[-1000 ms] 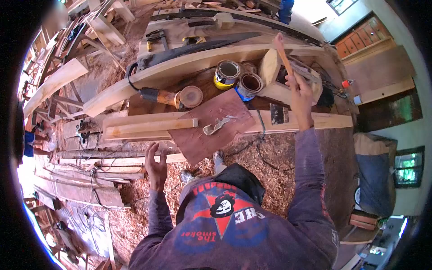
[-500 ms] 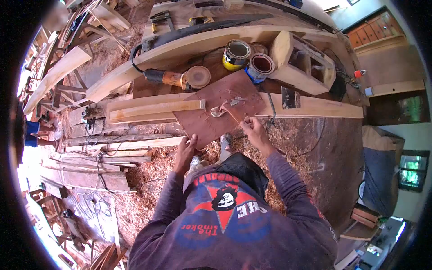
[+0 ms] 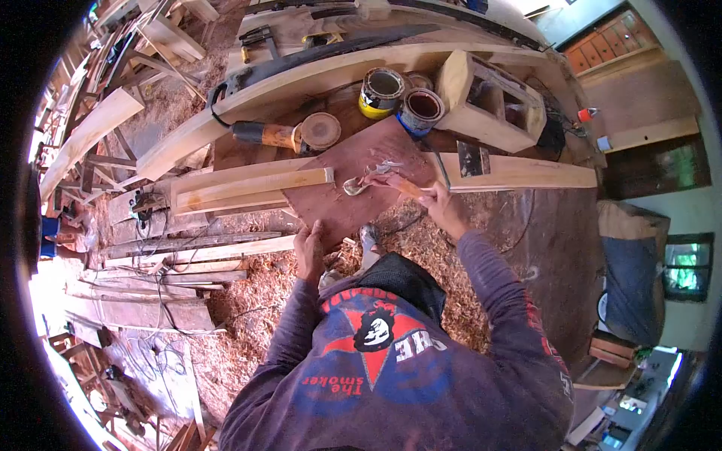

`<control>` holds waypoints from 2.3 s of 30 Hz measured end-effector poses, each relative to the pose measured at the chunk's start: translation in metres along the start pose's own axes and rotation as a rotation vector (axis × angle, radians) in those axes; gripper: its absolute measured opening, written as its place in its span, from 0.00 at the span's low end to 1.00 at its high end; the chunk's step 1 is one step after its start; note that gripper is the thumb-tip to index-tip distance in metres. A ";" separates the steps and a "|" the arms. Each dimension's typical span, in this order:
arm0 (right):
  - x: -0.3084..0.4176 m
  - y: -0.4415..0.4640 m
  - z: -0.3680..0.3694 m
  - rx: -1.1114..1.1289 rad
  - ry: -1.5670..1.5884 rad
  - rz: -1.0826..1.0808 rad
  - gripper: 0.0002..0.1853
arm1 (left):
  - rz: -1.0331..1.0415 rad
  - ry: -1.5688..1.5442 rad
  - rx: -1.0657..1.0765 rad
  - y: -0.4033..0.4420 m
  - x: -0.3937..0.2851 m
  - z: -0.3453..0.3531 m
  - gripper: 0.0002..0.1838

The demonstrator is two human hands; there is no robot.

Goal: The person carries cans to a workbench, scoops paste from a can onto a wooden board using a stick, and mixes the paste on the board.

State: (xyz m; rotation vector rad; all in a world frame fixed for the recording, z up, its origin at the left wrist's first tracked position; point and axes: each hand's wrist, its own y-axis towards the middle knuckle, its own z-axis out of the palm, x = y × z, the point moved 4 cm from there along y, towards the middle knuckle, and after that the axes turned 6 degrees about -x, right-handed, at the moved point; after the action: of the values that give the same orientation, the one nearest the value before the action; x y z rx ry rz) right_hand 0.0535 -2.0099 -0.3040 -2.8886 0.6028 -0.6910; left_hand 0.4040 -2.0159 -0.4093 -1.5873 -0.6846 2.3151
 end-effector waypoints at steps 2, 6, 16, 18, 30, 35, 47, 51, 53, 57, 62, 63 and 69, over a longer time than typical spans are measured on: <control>0.015 0.003 -0.032 -0.012 -0.072 -0.037 0.20 | 0.022 0.042 -0.028 0.002 0.004 -0.003 0.17; 0.038 0.016 -0.088 -0.039 -0.138 -0.139 0.22 | 0.060 0.105 -0.022 0.003 0.000 -0.002 0.19; 0.012 0.019 -0.042 0.159 0.202 -0.114 0.25 | 0.012 -0.089 0.078 0.000 0.000 0.001 0.18; 0.002 0.022 -0.012 0.020 0.246 -0.285 0.25 | 0.119 -0.042 0.072 0.003 -0.001 -0.004 0.18; -0.026 0.035 -0.009 0.041 -0.172 -0.497 0.22 | 0.030 0.042 -0.099 -0.010 -0.017 0.010 0.16; -0.030 0.040 -0.017 0.049 -0.346 -0.627 0.23 | 0.043 -0.046 -0.161 -0.005 -0.003 0.003 0.14; -0.022 0.058 -0.049 0.182 -0.412 -0.546 0.22 | 0.017 -0.054 -0.082 -0.004 -0.002 0.002 0.13; -0.026 0.059 -0.047 0.139 -0.442 -0.532 0.22 | -0.016 -0.022 -0.067 -0.010 -0.016 0.007 0.13; -0.026 0.055 -0.049 0.108 -0.416 -0.507 0.22 | -0.008 -0.028 -0.043 -0.008 -0.017 0.007 0.14; -0.032 0.043 -0.047 0.007 -0.359 -0.402 0.23 | 0.015 -0.007 0.018 0.001 -0.006 0.001 0.16; -0.032 0.024 -0.054 -0.132 -0.220 -0.331 0.25 | 0.056 0.119 0.090 -0.005 -0.022 -0.001 0.23; -0.031 0.020 -0.056 -0.223 -0.150 -0.383 0.25 | 0.089 0.373 0.122 -0.007 -0.032 -0.003 0.24; 0.030 -0.015 -0.070 -0.028 0.426 -0.344 0.23 | 0.370 1.114 -0.051 0.003 -0.137 -0.017 0.16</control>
State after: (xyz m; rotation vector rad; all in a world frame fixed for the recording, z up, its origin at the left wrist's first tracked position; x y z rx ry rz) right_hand 0.0516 -2.0091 -0.2268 -2.9109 0.1430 -1.3744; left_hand 0.4711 -2.0769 -0.3050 -2.7440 -0.1606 1.1734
